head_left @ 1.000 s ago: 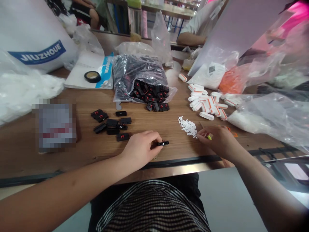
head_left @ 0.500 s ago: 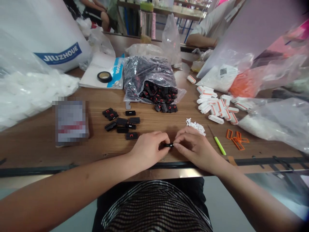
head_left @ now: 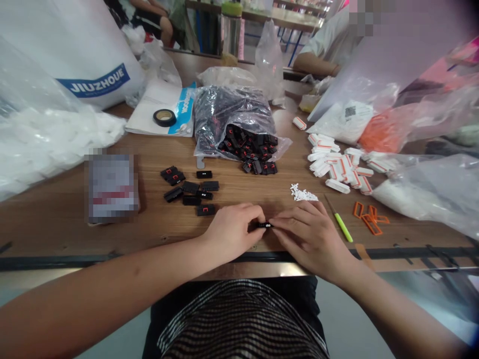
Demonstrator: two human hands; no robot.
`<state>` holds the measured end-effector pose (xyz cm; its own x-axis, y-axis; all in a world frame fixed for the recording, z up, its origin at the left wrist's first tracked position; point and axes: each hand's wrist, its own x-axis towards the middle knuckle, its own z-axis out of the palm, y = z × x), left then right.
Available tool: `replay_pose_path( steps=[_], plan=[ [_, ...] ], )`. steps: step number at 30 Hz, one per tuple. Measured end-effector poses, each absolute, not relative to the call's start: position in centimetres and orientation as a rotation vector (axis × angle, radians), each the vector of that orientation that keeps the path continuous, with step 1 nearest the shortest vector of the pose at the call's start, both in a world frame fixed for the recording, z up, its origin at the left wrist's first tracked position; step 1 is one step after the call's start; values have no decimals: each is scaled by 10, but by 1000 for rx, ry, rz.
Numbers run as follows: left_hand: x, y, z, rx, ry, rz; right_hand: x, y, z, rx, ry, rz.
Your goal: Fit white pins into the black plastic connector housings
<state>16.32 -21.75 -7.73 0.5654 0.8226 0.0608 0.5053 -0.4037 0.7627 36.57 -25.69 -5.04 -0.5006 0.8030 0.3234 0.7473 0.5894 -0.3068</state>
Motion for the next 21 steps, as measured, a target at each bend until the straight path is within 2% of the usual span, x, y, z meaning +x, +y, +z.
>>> replay_pose_path(
  steps=[5,8,10,14,21],
  plan=[
    [163,-217,-78,2093,1060,561,361,-262,-50,-1262,-2447,124],
    [163,-218,-77,2092,1057,561,365,-250,-44,-1266,-2419,214],
    [163,-218,-76,2097,1056,548,375,-227,-41,-1310,-2339,246],
    [162,-219,-75,2118,1051,521,396,-156,-44,-1514,-2326,76],
    [162,-220,-76,2130,1044,544,396,-107,-54,-1569,-2413,263]
  ],
)
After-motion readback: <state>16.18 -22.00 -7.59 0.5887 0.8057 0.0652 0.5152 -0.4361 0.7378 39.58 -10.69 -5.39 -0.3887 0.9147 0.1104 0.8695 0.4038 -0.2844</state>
